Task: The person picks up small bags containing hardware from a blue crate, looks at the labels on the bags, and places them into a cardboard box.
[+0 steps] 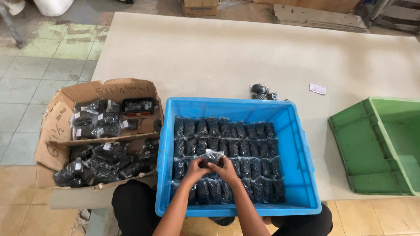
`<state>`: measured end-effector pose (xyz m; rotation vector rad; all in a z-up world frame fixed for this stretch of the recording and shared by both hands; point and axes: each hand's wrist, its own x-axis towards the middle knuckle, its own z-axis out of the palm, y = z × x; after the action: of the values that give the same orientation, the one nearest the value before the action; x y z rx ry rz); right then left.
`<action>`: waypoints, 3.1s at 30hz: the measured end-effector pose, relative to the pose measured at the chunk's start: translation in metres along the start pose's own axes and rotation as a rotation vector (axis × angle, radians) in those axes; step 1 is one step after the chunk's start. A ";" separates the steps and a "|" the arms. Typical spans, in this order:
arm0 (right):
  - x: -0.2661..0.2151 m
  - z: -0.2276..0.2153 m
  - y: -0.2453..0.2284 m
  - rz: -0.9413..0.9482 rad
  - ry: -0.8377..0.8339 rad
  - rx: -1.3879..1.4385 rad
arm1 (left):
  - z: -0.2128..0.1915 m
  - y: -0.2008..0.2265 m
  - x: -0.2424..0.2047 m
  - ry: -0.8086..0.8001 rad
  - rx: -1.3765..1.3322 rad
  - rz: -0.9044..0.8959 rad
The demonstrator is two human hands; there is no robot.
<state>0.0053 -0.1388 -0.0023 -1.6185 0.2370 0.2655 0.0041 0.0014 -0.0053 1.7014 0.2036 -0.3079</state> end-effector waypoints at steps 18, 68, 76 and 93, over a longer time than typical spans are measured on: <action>-0.001 0.009 -0.008 0.028 0.111 -0.015 | 0.001 0.000 -0.003 -0.075 -0.129 -0.184; -0.036 -0.003 -0.029 -0.094 -0.181 -0.178 | -0.001 0.064 -0.034 0.084 0.124 -0.038; -0.003 -0.011 0.032 -0.106 -0.209 0.107 | 0.003 0.056 -0.025 0.065 0.060 -0.081; -0.026 -0.009 -0.001 -0.057 -0.161 0.192 | 0.009 0.076 -0.044 0.166 -0.160 -0.094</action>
<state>-0.0184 -0.1483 0.0073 -1.4034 0.0892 0.3178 -0.0151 -0.0170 0.0789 1.5611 0.4210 -0.2141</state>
